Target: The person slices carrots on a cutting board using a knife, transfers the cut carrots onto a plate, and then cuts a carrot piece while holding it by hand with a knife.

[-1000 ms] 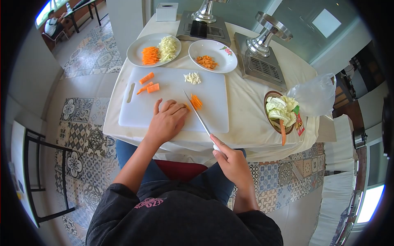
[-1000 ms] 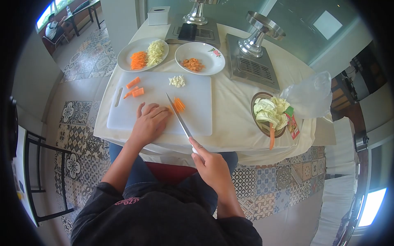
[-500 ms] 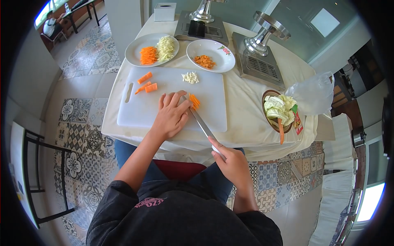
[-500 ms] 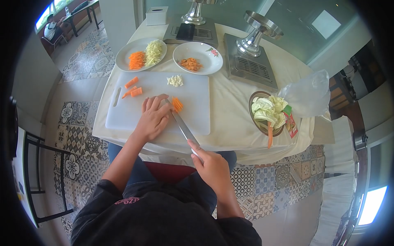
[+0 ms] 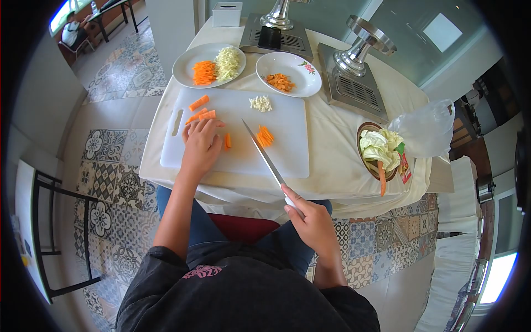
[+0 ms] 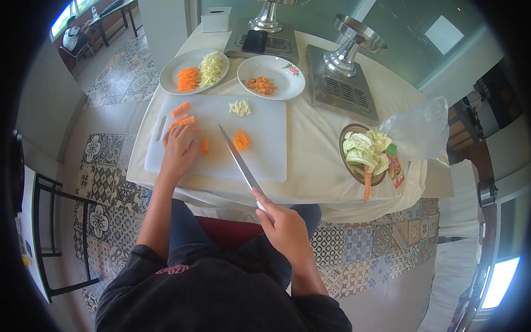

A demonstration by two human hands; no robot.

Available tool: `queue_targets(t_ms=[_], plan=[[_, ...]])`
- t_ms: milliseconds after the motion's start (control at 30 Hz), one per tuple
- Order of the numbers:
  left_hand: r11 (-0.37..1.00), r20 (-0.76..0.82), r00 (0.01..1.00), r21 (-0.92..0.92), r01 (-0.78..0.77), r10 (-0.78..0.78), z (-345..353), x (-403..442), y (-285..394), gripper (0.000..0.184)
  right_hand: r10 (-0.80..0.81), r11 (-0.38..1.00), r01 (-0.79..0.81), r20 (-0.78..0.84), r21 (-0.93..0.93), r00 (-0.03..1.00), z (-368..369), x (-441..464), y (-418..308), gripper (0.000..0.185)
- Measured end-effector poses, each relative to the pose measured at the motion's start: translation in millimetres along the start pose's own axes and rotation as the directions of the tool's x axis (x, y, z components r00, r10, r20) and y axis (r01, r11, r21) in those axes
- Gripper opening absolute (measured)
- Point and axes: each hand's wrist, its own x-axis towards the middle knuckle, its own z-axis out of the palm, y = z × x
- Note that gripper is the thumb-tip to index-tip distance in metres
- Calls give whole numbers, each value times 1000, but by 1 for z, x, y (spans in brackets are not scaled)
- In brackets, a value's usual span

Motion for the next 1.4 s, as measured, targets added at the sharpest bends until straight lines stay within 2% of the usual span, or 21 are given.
queue_targets(t_ms=[100,233,400,600,700,800,900,1000,1100,1200,1400], plan=[[999,23,999,15,-50,50,-7,-4,-2,29,43,998,-44,23,43,999,2,1,-1,49],[998,62,997,47,-42,39,-7,-6,-2,31,118,990,-125,93,69,989,3,0,-5,51],[995,35,996,44,-88,87,1,-5,-2,25,66,991,-73,74,111,995,8,-4,2,50],[969,66,980,151,-198,190,7,-2,8,24,29,989,-33,27,143,999,9,-5,6,50],[989,78,990,87,-121,114,4,-1,12,23,2,988,-4,9,157,1000,10,-5,7,51],[989,46,999,147,-28,22,0,-1,5,25,13,989,-15,20,148,1000,9,-5,7,51],[981,-7,999,192,-34,36,-3,-3,-2,31,37,989,-41,33,140,999,8,-5,9,51],[981,22,1000,193,3,-7,-7,-6,3,29,54,987,-59,40,148,998,8,-5,7,50],[989,-35,999,149,17,-12,-1,-9,8,22,54,987,-59,38,152,998,6,-4,4,50],[991,-1,995,96,95,-96,-1,-6,12,17,56,984,-62,42,167,998,5,-5,6,50],[987,-29,991,88,135,-133,9,-8,17,19,72,984,-76,31,160,997,6,-7,10,50]])
